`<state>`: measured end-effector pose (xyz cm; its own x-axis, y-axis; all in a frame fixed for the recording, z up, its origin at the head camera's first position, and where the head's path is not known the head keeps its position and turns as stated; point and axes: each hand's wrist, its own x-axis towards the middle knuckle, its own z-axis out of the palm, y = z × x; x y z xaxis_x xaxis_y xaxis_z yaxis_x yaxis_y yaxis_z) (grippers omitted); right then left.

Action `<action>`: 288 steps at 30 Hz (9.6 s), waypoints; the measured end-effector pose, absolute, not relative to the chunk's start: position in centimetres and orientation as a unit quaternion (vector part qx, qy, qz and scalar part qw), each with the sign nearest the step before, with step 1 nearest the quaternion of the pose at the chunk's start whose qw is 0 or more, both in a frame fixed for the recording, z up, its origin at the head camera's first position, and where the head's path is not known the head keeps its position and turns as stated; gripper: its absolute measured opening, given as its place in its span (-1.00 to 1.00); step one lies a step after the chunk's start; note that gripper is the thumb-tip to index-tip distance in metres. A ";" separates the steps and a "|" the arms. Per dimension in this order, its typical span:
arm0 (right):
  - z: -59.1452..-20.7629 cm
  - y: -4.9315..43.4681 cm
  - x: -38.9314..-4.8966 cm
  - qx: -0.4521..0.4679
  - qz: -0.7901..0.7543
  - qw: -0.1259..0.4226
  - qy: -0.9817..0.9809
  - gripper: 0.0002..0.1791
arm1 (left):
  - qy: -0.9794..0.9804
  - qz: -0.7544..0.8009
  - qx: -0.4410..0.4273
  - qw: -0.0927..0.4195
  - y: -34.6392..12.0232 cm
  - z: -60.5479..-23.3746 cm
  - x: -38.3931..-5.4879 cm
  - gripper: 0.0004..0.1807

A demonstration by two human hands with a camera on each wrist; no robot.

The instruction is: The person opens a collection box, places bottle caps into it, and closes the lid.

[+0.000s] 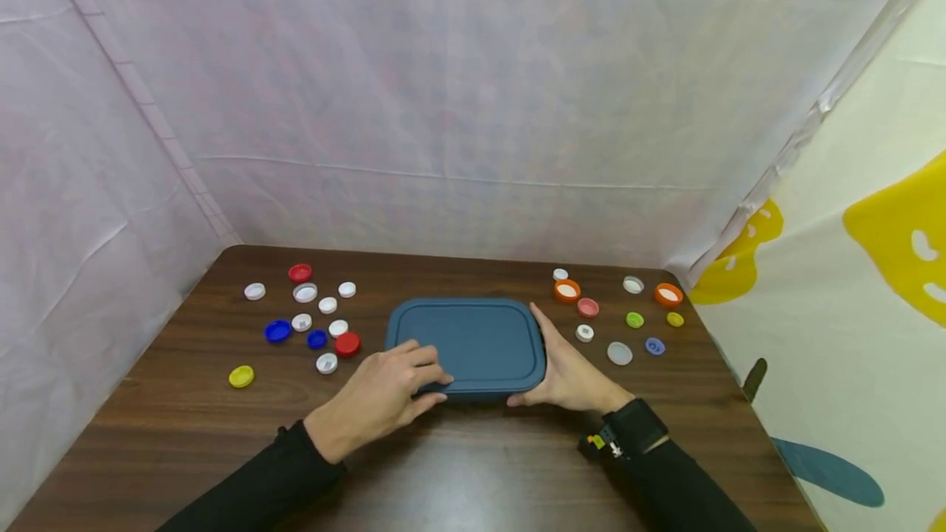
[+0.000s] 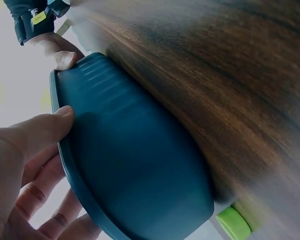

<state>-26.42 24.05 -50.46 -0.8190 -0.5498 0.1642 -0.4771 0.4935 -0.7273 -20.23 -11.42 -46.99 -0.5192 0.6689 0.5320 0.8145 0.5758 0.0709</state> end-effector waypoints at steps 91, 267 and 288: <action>-49.6 24.3 -21.2 -0.290 -0.370 -0.069 0.880 -0.53 | -0.907 -0.277 -0.280 0.147 -12.0 -40.5 -34.3 -0.61; -46.6 26.6 -36.0 -0.213 -0.220 -0.122 0.944 -0.48 | -0.933 -0.321 -0.089 0.134 -13.5 -48.2 -21.4 -0.45; -43.1 18.2 -29.1 -0.396 -0.173 -0.068 0.899 -0.51 | -0.934 -0.322 -0.084 0.129 -13.6 -48.3 -21.5 -0.46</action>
<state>-29.10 18.22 -43.13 -0.6771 -0.6889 0.2589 -0.7358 0.6268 -0.2564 -21.48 -13.58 -48.32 -0.9524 0.0747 0.2956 0.2408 0.7789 0.5791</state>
